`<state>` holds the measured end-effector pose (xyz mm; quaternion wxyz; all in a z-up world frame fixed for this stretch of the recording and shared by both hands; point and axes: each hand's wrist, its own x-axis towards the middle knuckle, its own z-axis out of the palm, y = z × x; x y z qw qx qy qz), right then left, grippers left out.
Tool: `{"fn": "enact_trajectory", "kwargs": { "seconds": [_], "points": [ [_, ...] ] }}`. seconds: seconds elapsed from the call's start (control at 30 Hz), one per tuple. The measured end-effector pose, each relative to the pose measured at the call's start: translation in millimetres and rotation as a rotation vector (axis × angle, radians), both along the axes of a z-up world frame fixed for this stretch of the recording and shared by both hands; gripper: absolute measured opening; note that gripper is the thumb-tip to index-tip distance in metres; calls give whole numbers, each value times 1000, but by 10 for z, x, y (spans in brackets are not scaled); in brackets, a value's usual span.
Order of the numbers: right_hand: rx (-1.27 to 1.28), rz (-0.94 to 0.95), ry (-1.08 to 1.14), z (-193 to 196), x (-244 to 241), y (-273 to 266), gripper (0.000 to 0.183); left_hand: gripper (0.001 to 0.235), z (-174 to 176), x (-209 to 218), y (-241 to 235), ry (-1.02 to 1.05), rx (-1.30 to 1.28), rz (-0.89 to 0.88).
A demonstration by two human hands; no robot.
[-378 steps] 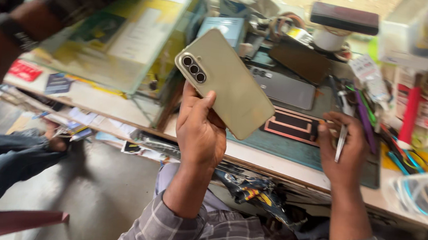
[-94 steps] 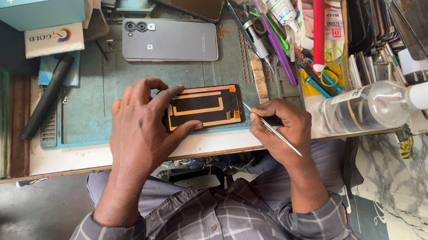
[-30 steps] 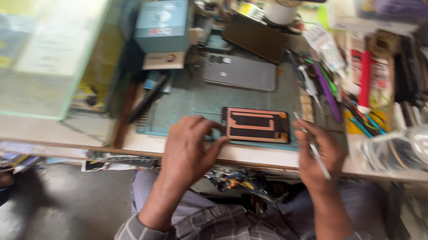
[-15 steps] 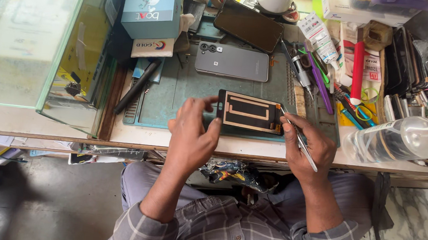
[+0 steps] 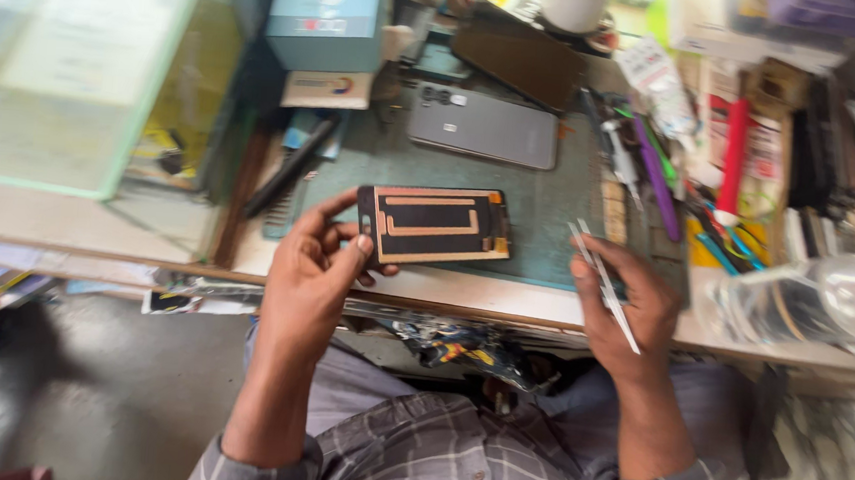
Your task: The person uses tweezers to peel and adjust a copper-colored adhesive frame on a black rectangular component. They then handle a gray smartphone back cover, using the tweezers to manipulate the camera module area before returning to the adhesive frame.
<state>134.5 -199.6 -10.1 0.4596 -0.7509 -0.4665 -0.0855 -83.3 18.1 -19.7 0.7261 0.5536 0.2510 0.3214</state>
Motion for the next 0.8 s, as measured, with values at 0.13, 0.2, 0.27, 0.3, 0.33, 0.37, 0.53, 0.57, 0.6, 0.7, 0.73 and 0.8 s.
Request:
{"fn": "enact_trajectory", "kwargs": {
  "seconds": [0.13,0.2,0.27,0.3,0.33,0.37,0.53,0.57,0.6,0.7,0.73,0.8],
  "points": [
    [4,16,111,-99,-6,-30,24,53,-114,-296,-210,-144,-106,51],
    [-6,21,150,-147,19,-39,25,55,-150,-382,-295,-140,-182,54],
    [168,173,428,-212,95,-25,30,55,-208,-411,-332,-152,-198,60],
    [239,247,573,-223,141,-36,33,55,-235,-418,-370,-156,-217,66],
    [273,301,686,-202,202,-79,43,55,-261,-406,-392,-167,-250,61],
    [311,360,801,-185,265,-111,54,55,-286,-383,-382,-181,-274,60],
    [559,548,1225,-144,406,-163,41,55,-287,-324,-366,-231,-248,6],
    [570,564,1221,-161,423,-105,38,54,-270,-305,-386,-219,-243,10],
    [581,579,1218,-178,439,-45,35,54,-252,-300,-395,-206,-238,13],
    [571,559,1189,-226,469,29,33,54,-234,-259,-414,-177,-269,3],
    [558,531,1177,-244,458,20,32,54,-232,-255,-403,-165,-271,1],
    [565,508,1192,-244,469,-32,31,56,-258,-237,-404,-138,-287,-10]
  ]
}}
